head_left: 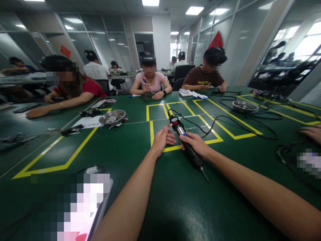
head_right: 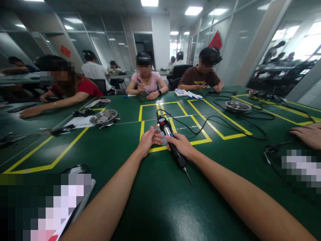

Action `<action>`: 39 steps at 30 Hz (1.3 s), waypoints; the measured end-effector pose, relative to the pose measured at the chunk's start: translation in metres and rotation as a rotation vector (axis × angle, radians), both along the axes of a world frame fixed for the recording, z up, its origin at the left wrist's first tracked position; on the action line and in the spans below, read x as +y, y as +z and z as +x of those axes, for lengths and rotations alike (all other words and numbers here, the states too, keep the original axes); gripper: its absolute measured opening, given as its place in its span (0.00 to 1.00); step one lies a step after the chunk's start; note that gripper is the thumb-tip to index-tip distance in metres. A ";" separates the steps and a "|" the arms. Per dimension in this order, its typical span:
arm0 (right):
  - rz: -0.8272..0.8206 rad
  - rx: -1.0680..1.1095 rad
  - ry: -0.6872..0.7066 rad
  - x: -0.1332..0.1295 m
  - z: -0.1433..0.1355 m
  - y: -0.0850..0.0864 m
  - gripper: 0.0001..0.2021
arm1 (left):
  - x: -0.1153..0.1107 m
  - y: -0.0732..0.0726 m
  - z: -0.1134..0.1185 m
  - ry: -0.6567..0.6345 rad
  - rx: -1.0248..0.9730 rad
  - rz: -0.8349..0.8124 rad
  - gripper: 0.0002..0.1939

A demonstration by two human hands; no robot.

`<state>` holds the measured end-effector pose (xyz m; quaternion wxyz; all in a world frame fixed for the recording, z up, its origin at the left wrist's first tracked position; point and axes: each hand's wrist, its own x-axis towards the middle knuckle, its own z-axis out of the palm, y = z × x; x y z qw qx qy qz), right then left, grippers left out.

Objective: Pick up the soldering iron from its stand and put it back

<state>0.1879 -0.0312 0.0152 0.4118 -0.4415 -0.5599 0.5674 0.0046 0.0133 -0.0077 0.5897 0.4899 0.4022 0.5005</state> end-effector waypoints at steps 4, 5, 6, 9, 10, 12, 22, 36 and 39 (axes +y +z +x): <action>0.028 0.027 0.030 -0.019 0.000 -0.002 0.20 | -0.002 -0.001 -0.003 -0.025 -0.046 0.044 0.34; 0.029 0.036 0.035 -0.021 0.000 -0.004 0.21 | -0.002 -0.001 -0.003 -0.028 -0.053 0.054 0.34; 0.028 0.043 0.043 -0.023 0.000 -0.006 0.21 | -0.002 -0.002 -0.003 -0.027 -0.059 0.061 0.34; 0.032 0.023 0.069 -0.025 -0.001 -0.012 0.20 | -0.002 -0.003 -0.002 -0.011 -0.072 0.070 0.32; 0.036 0.011 0.074 -0.026 -0.001 -0.013 0.20 | -0.003 -0.003 -0.001 -0.007 -0.077 0.071 0.31; 0.042 -0.008 0.078 -0.026 -0.002 -0.015 0.20 | -0.004 -0.003 0.000 -0.006 -0.084 0.072 0.29; 0.063 -0.064 0.060 -0.026 -0.003 -0.015 0.21 | -0.009 -0.001 0.001 0.001 -0.062 0.140 0.26; 0.084 -0.130 0.044 -0.026 0.000 -0.014 0.22 | -0.013 -0.002 0.008 0.201 0.234 0.270 0.21; 0.078 -0.125 0.040 -0.026 -0.001 -0.014 0.22 | -0.015 -0.002 0.008 0.222 0.266 0.291 0.21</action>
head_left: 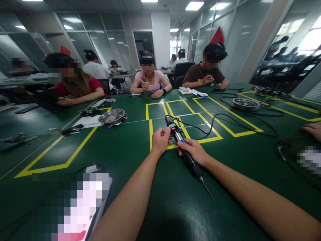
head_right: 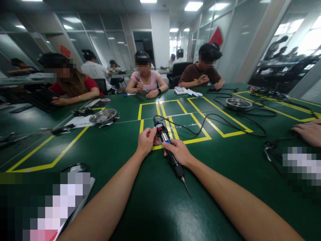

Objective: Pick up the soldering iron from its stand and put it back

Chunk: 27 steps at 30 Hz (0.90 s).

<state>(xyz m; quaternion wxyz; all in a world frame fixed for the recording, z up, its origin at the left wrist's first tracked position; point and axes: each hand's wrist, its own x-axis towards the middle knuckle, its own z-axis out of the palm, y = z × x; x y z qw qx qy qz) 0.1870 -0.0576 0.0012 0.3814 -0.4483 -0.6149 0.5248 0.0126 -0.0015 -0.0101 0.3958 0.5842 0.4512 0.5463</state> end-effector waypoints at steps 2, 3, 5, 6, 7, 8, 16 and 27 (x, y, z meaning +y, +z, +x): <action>0.005 -0.001 -0.003 0.000 0.000 0.000 0.22 | -0.001 0.001 0.000 0.004 0.002 0.019 0.21; 0.008 -0.003 -0.004 0.000 0.000 0.000 0.22 | -0.001 0.001 0.000 0.003 -0.001 0.027 0.21; 0.009 0.000 -0.002 0.000 0.000 0.000 0.22 | -0.001 0.002 0.000 -0.002 -0.017 0.033 0.21; 0.005 0.004 0.000 0.000 0.001 0.000 0.22 | -0.001 0.002 0.000 -0.006 -0.025 0.030 0.21; 0.000 0.009 0.001 0.000 0.001 -0.001 0.22 | -0.001 0.002 0.000 -0.010 -0.031 0.024 0.22; -0.002 0.014 0.002 0.001 0.001 -0.001 0.22 | -0.001 0.002 0.000 -0.011 -0.032 0.020 0.22; 0.000 0.020 0.006 0.001 0.000 -0.001 0.21 | -0.002 0.002 0.001 0.033 0.032 0.053 0.19; -0.003 0.014 0.005 0.002 0.001 -0.003 0.22 | -0.007 0.009 0.001 0.045 0.055 0.079 0.13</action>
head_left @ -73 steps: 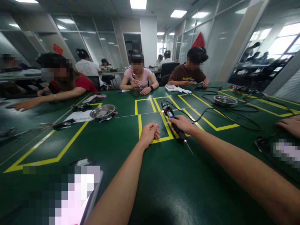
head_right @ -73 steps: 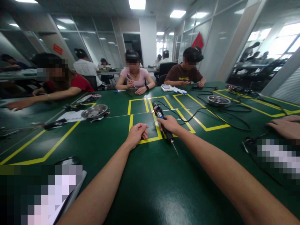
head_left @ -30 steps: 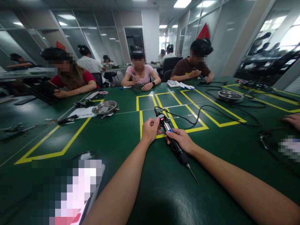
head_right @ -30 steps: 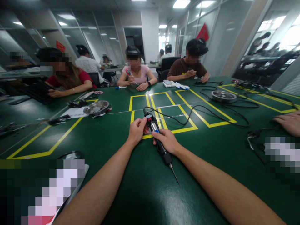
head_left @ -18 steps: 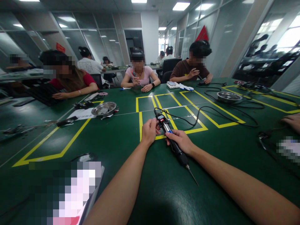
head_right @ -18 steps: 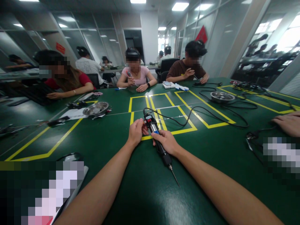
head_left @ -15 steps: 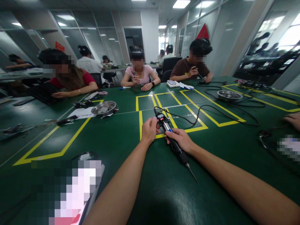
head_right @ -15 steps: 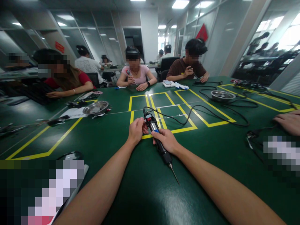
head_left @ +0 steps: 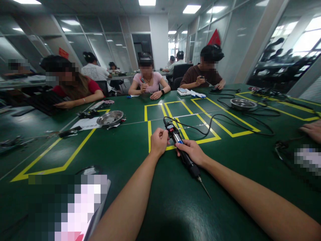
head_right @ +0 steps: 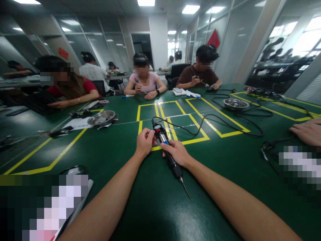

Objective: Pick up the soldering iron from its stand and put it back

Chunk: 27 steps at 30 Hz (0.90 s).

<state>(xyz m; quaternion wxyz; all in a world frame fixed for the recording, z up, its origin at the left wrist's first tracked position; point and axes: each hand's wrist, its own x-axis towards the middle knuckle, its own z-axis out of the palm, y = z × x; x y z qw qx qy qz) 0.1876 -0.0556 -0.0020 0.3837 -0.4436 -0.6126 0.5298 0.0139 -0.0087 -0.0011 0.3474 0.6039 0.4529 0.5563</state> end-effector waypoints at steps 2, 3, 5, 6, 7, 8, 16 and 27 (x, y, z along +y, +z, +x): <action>0.006 -0.001 -0.001 0.000 0.000 0.000 0.21 | 0.000 0.000 -0.001 0.008 -0.003 0.002 0.13; 0.007 -0.001 -0.003 0.000 0.000 0.000 0.21 | 0.000 0.000 -0.001 0.004 -0.011 -0.001 0.13; 0.002 0.005 -0.006 0.000 0.001 0.000 0.22 | 0.001 0.000 -0.001 -0.023 -0.038 -0.021 0.13; -0.002 0.009 -0.005 0.000 0.001 0.000 0.22 | 0.002 -0.001 -0.002 -0.040 -0.055 -0.038 0.12; -0.003 0.013 -0.005 0.000 0.001 0.000 0.22 | 0.003 -0.001 -0.002 -0.056 -0.071 -0.055 0.12; -0.004 0.016 -0.005 0.000 0.002 0.000 0.22 | 0.003 -0.001 -0.002 -0.070 -0.085 -0.070 0.12; -0.016 0.048 -0.005 -0.001 0.001 0.002 0.21 | 0.007 -0.002 -0.001 -0.119 -0.137 -0.133 0.13; -0.019 0.051 -0.020 -0.001 0.002 0.000 0.21 | 0.014 -0.009 -0.002 -0.183 -0.172 -0.166 0.15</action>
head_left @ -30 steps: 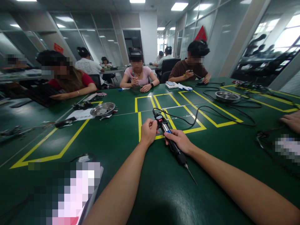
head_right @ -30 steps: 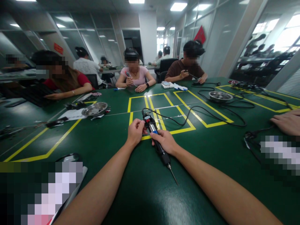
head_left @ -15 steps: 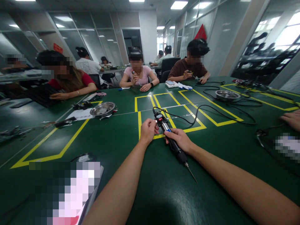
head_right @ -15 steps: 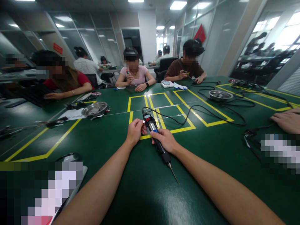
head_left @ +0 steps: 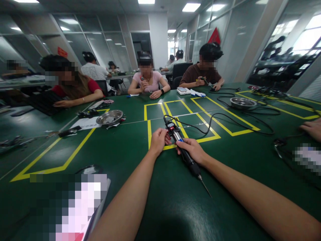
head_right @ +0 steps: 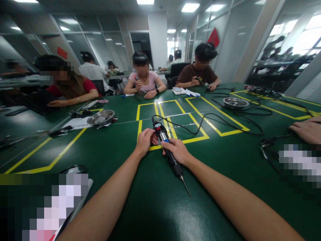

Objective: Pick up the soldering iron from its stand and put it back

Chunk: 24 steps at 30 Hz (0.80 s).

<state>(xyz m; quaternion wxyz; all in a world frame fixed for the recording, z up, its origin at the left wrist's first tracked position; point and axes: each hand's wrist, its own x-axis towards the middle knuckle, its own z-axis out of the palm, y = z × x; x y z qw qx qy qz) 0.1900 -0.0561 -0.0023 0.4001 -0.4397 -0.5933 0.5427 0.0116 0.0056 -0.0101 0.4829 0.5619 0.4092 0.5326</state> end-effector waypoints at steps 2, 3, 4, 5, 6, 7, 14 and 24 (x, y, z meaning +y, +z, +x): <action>0.006 -0.006 -0.003 0.000 0.000 0.000 0.21 | 0.000 0.000 -0.001 -0.008 -0.015 0.008 0.16; 0.008 -0.001 -0.004 0.000 0.000 0.000 0.21 | 0.001 0.000 -0.001 -0.012 -0.026 0.005 0.16; 0.008 0.006 -0.002 0.000 0.001 0.000 0.21 | 0.001 0.000 -0.002 -0.017 -0.038 -0.003 0.16; 0.009 0.012 -0.001 0.000 0.001 0.001 0.21 | 0.001 -0.001 -0.002 -0.019 -0.048 -0.011 0.15; 0.009 0.015 0.001 0.000 0.001 0.001 0.21 | 0.001 -0.001 -0.003 -0.021 -0.054 -0.019 0.15; 0.011 0.016 0.002 0.000 0.001 0.002 0.21 | 0.001 -0.001 -0.003 -0.022 -0.057 -0.022 0.15; 0.009 0.016 -0.001 0.002 0.001 -0.002 0.22 | 0.001 -0.002 -0.004 -0.027 -0.043 -0.014 0.14; 0.014 0.016 0.009 0.001 0.001 0.001 0.21 | 0.000 0.000 -0.002 0.001 -0.034 -0.009 0.14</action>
